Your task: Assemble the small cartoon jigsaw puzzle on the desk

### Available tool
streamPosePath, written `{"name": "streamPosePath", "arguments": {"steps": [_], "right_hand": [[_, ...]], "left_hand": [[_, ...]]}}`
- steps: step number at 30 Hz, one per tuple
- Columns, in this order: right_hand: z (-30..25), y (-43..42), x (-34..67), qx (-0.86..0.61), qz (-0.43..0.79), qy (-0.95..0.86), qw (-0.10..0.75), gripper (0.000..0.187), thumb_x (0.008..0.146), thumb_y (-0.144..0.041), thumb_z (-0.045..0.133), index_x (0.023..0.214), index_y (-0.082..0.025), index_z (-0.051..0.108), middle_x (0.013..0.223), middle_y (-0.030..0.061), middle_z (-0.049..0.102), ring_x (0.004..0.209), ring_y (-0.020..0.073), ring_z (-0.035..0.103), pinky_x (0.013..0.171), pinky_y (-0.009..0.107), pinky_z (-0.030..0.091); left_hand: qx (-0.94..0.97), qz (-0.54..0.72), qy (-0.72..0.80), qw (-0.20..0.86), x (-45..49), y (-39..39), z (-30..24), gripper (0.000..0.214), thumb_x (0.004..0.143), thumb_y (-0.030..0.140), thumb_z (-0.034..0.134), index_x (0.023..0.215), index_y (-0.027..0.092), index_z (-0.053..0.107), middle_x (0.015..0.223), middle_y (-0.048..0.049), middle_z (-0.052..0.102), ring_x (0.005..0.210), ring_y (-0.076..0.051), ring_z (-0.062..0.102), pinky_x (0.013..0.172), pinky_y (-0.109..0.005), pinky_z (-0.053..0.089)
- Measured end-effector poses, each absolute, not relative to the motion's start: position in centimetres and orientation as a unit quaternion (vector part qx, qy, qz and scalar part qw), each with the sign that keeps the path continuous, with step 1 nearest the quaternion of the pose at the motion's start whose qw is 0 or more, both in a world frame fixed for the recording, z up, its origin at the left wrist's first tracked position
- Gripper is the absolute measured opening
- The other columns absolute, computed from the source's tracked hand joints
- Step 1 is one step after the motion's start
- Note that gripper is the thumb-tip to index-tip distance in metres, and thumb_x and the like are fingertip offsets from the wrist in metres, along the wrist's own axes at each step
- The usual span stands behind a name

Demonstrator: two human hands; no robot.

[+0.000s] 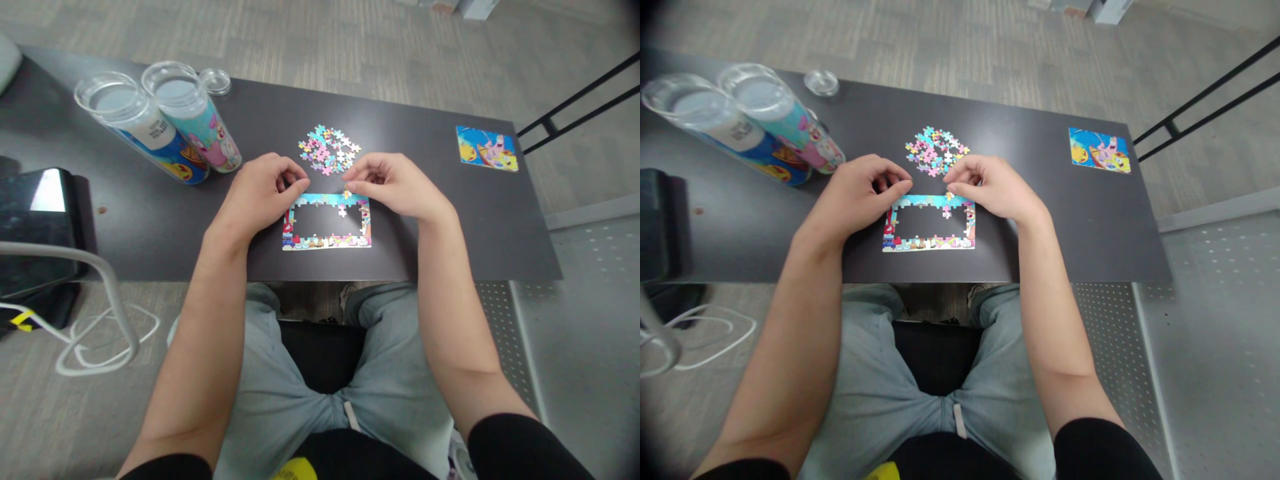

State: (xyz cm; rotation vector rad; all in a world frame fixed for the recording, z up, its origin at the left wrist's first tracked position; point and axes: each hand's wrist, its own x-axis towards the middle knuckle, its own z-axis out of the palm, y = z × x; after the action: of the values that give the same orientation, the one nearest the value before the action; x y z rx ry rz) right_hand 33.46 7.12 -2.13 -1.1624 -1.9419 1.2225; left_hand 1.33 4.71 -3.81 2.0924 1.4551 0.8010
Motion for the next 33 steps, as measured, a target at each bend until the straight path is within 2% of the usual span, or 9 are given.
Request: {"name": "streamPosePath", "arguments": {"steps": [4,9,14,17,21,23,26,30,33], "right_hand": [[-3.1,7.9,34.0,-0.478,0.398,-0.720,0.307,0.032,0.099,-0.048,0.107,0.111,-0.026,0.087,0.095,0.0036,0.084,0.088,0.0238,0.071,0.086,0.043,0.059],[-3.8,8.5,34.7,-0.529,0.318,-0.727,0.299,0.014,0.100,-0.026,0.097,0.110,-0.026,0.088,0.100,0.0032,0.085,0.081,0.0211,0.067,0.088,0.045,0.058],[-4.1,8.8,34.1,-0.541,0.234,-0.743,0.317,0.024,0.103,-0.013,0.086,0.121,-0.027,0.090,0.110,0.0036,0.082,0.081,0.0214,0.064,0.100,0.049,0.063],[-4.3,9.0,33.4,-0.529,0.223,-0.763,0.298,0.037,0.107,-0.012,0.083,0.137,-0.029,0.095,0.117,0.0064,0.079,0.086,0.0247,0.068,0.108,0.054,0.067],[-4.6,8.8,32.2,-0.494,0.213,-0.800,0.264,0.049,0.115,-0.018,0.081,0.160,-0.031,0.096,0.125,0.0122,0.072,0.117,0.0353,0.075,0.123,0.060,0.067],[-4.6,8.6,31.6,-0.481,0.213,-0.814,0.246,0.048,0.118,-0.022,0.080,0.162,-0.033,0.096,0.132,0.0136,0.069,0.127,0.0373,0.074,0.128,0.061,0.066],[-4.4,8.4,31.1,-0.473,0.229,-0.818,0.235,0.041,0.120,-0.025,0.082,0.156,-0.035,0.099,0.135,0.0128,0.069,0.125,0.0361,0.074,0.126,0.059,0.067],[-4.2,8.6,31.0,-0.476,0.242,-0.808,0.248,0.046,0.118,-0.025,0.083,0.161,-0.034,0.096,0.132,0.0117,0.073,0.120,0.0347,0.075,0.123,0.058,0.068],[-4.5,8.7,30.9,-0.483,0.234,-0.804,0.258,0.045,0.117,-0.024,0.082,0.160,-0.031,0.097,0.133,0.0120,0.074,0.120,0.0349,0.076,0.123,0.057,0.067]], "left_hand": [[0.763,0.300,0.521,0.235,1.2,4.6,-3.9,0.007,0.110,0.026,0.089,0.113,0.024,0.095,0.103,-0.0054,0.081,0.083,-0.023,0.069,0.084,-0.041,0.055],[0.764,0.304,0.517,0.239,1.2,4.7,-4.0,0.005,0.110,0.024,0.090,0.111,0.024,0.094,0.102,-0.0046,0.079,0.082,-0.023,0.068,0.084,-0.041,0.054],[0.762,0.287,0.528,0.241,1.3,4.5,-3.8,0.009,0.112,0.028,0.086,0.117,0.026,0.094,0.112,-0.0056,0.081,0.085,-0.023,0.069,0.085,-0.043,0.056],[0.764,0.275,0.538,0.226,1.5,4.2,-4.0,0.021,0.116,0.035,0.083,0.129,0.027,0.097,0.124,-0.0082,0.082,0.092,-0.026,0.072,0.089,-0.046,0.058],[0.769,0.266,0.541,0.212,1.8,4.0,-4.2,0.039,0.121,0.044,0.077,0.152,0.028,0.095,0.139,-0.0109,0.078,0.103,-0.030,0.077,0.098,-0.049,0.063],[0.773,0.253,0.543,0.207,1.9,3.9,-4.2,0.042,0.123,0.045,0.075,0.157,0.028,0.094,0.142,-0.0116,0.077,0.107,-0.032,0.078,0.103,-0.050,0.065],[0.781,0.234,0.547,0.192,2.1,3.9,-4.1,0.044,0.125,0.045,0.074,0.160,0.027,0.093,0.149,-0.0139,0.076,0.116,-0.034,0.080,0.110,-0.053,0.068],[0.809,0.216,0.528,0.146,3.1,3.8,-4.2,0.048,0.127,0.044,0.071,0.167,0.026,0.091,0.156,-0.0179,0.074,0.134,-0.040,0.076,0.124,-0.059,0.065],[0.821,0.202,0.520,0.122,3.9,3.7,-4.4,0.051,0.127,0.044,0.072,0.172,0.026,0.089,0.159,-0.0210,0.073,0.139,-0.043,0.072,0.127,-0.064,0.063]]}}
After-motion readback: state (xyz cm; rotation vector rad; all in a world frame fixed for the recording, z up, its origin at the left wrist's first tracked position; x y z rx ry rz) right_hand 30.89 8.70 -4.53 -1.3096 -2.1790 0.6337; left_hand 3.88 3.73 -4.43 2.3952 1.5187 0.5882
